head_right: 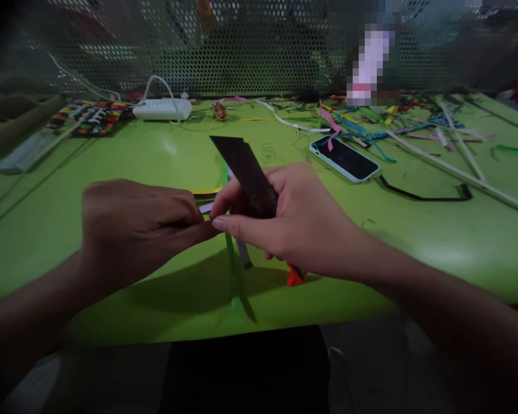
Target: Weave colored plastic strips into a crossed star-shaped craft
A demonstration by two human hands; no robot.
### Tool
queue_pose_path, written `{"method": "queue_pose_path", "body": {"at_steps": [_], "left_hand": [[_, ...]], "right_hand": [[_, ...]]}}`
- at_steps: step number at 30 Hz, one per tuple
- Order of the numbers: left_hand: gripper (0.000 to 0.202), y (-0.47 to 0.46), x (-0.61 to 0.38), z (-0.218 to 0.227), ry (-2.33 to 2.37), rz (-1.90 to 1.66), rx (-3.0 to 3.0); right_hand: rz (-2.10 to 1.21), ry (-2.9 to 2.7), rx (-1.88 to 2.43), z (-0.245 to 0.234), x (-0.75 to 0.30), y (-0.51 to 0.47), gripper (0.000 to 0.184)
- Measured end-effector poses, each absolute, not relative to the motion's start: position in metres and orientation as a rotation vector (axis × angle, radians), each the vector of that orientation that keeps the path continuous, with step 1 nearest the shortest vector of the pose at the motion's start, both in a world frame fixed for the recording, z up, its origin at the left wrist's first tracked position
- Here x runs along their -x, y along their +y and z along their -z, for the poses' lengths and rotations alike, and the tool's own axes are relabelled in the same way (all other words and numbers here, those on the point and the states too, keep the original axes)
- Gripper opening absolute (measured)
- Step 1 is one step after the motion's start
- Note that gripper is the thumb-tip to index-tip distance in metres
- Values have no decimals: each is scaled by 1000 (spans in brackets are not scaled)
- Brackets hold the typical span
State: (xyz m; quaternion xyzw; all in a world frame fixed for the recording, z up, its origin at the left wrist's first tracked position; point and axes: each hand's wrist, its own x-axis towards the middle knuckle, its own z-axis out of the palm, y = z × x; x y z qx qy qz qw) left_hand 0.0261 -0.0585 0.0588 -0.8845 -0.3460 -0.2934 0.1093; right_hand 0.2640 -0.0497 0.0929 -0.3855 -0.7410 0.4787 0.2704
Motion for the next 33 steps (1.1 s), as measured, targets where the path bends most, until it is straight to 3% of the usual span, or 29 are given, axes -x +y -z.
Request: {"method": "queue_pose_path", "body": {"at_steps": [7, 14, 28, 33], "left_hand": [[56, -59, -28, -56, -1012, 883, 2609], [56, -59, -28, -58, -981, 897, 2583], [49, -66, -30, -60, -952, 812, 2449], [54, -64, -29, -59, -955, 799, 2483]], "right_hand": [[-1019, -2095, 1073, -92, -262, -55, 9], [-984, -2134, 1009, -91, -265, -52, 7], [-261, -2385, 925, -87, -268, -54, 18], [-61, -2448, 857, -84, -268, -55, 16]]}}
